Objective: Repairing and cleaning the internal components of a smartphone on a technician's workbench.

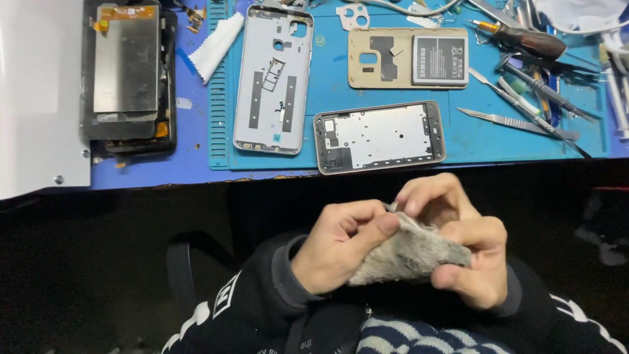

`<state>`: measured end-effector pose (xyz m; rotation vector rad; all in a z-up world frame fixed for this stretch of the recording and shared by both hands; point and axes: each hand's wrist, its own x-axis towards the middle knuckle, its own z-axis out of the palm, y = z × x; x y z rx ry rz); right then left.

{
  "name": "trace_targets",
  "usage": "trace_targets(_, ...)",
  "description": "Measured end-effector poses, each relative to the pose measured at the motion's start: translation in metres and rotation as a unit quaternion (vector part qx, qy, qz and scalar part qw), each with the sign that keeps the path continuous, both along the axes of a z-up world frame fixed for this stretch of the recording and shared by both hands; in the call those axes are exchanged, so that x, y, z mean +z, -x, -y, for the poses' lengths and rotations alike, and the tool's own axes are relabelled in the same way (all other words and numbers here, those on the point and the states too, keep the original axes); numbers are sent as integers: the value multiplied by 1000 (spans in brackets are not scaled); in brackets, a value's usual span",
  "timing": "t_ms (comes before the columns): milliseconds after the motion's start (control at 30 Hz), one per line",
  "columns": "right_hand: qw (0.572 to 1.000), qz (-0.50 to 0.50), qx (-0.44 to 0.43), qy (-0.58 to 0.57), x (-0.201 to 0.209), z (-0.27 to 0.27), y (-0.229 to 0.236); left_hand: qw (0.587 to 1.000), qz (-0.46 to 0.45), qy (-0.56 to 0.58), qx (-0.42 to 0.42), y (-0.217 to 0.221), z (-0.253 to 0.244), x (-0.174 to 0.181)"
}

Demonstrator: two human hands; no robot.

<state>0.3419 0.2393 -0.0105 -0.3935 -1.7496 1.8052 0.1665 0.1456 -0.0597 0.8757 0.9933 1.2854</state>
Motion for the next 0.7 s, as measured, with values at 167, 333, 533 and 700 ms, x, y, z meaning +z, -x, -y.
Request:
trace_targets(167,991,-90,-98,14,-22,5,-6,970,216,51,-96,-32,-9,-27)
trace_targets(333,961,-49,-266,59,-55,9,-20,995,98,18,-12,-10,-16,17)
trace_targets(533,965,-97,-216,-113,-37,10,-3,916,-344,-186,-92,-10,-26,5)
trace_targets(700,981,29,-154,-116,-28,-3,-32,888,-347,-225,-202,-1,-37,20)
